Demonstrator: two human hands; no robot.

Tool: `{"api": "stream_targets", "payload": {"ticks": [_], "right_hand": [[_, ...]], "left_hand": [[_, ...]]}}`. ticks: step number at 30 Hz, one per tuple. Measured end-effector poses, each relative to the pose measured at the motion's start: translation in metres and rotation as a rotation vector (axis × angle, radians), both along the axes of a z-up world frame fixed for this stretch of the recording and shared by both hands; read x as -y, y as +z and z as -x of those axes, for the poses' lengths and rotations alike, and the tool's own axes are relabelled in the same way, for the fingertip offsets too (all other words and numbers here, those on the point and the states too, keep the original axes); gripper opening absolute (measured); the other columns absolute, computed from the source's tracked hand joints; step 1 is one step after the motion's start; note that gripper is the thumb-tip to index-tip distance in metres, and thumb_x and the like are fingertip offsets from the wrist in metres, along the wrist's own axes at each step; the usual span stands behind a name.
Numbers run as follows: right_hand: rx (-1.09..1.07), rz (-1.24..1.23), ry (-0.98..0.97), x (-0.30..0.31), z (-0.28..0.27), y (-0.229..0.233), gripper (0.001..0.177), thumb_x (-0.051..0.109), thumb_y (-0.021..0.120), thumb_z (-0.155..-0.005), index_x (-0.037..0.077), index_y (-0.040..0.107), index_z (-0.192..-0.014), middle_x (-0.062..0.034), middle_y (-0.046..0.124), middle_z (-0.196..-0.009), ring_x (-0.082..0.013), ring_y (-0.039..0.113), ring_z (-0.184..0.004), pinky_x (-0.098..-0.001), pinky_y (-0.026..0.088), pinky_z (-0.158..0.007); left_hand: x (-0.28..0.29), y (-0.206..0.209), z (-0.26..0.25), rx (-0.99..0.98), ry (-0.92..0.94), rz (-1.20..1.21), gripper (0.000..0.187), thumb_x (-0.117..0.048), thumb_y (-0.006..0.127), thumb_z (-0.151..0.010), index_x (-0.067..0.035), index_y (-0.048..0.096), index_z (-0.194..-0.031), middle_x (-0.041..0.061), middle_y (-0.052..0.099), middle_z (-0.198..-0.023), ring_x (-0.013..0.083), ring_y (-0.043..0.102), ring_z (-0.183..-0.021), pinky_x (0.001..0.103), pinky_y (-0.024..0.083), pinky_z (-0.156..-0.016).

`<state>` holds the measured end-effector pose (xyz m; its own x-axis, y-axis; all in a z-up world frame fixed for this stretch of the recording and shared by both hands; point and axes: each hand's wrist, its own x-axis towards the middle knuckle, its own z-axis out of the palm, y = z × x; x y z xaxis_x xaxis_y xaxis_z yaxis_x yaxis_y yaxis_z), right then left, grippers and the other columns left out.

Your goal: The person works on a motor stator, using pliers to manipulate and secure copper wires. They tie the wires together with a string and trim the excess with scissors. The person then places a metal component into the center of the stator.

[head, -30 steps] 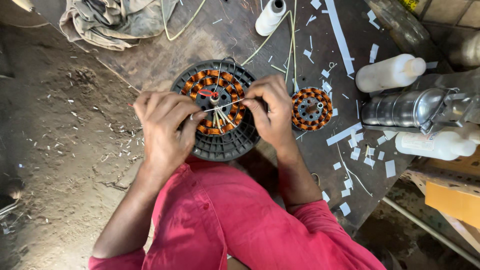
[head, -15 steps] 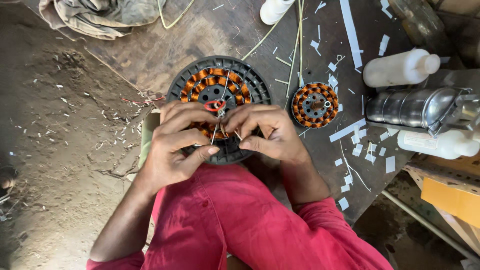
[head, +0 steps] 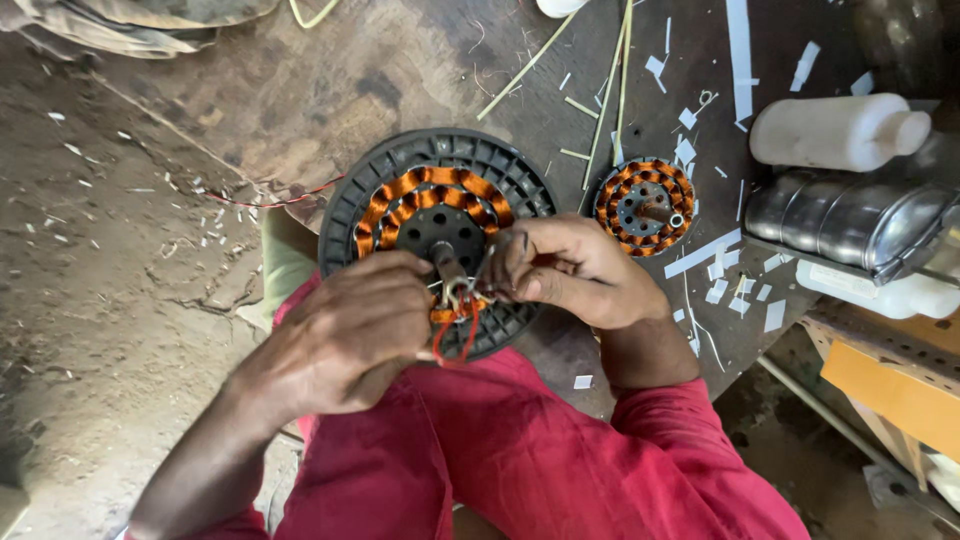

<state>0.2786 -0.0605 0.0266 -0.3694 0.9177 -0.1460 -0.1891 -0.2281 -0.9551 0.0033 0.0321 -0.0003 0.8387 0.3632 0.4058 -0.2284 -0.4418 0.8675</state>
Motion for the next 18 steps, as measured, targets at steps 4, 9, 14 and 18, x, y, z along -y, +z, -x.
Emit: {"api": "stream_targets", "payload": {"ticks": [4,9,14,18], "right_hand": [[0.081,-0.174,-0.013,-0.013,-0.008,-0.001,0.029,0.021,0.063,-0.108,-0.001,0.058,-0.09,-0.0106,0.064,-0.088,-0.0252,0.066,-0.08,-0.0375,0.054,-0.076],[-0.059,-0.357,0.088,-0.033,-0.016,0.003,0.027,0.018,0.064,-0.107,-0.001,0.064,-0.088,-0.0128,0.066,-0.087,-0.0311,0.07,-0.084,-0.0453,0.058,-0.078],[0.201,-0.838,-0.554,0.006,-0.01,0.024,0.043,0.048,0.082,-0.089,0.01,0.066,-0.078,-0.0056,0.066,-0.083,-0.024,0.062,-0.082,-0.0368,0.045,-0.065],[0.563,-1.374,-0.872,0.028,0.008,0.03,0.044,0.045,0.088,-0.08,0.013,0.058,-0.077,-0.0017,0.066,-0.075,-0.0186,0.061,-0.075,-0.0322,0.04,-0.058]], "left_hand": [[-0.012,0.002,0.008,0.011,-0.006,0.029,0.017,0.008,0.069,-0.066,-0.003,0.065,-0.078,0.01,0.06,-0.078,0.0275,0.068,-0.084,0.05,0.056,-0.104],[-0.018,0.024,0.007,-0.087,0.08,0.061,0.022,-0.01,0.08,-0.067,-0.003,0.062,-0.078,0.01,0.063,-0.081,0.0271,0.067,-0.083,0.053,0.053,-0.101],[0.024,0.05,-0.028,0.035,0.217,-0.006,0.035,-0.029,0.086,-0.069,-0.008,0.067,-0.089,0.007,0.067,-0.09,0.0281,0.067,-0.087,0.051,0.051,-0.096],[0.059,0.081,-0.03,0.095,0.328,-0.054,0.042,-0.035,0.09,-0.071,-0.008,0.069,-0.096,0.007,0.067,-0.094,0.0294,0.067,-0.088,0.048,0.051,-0.087]]}}
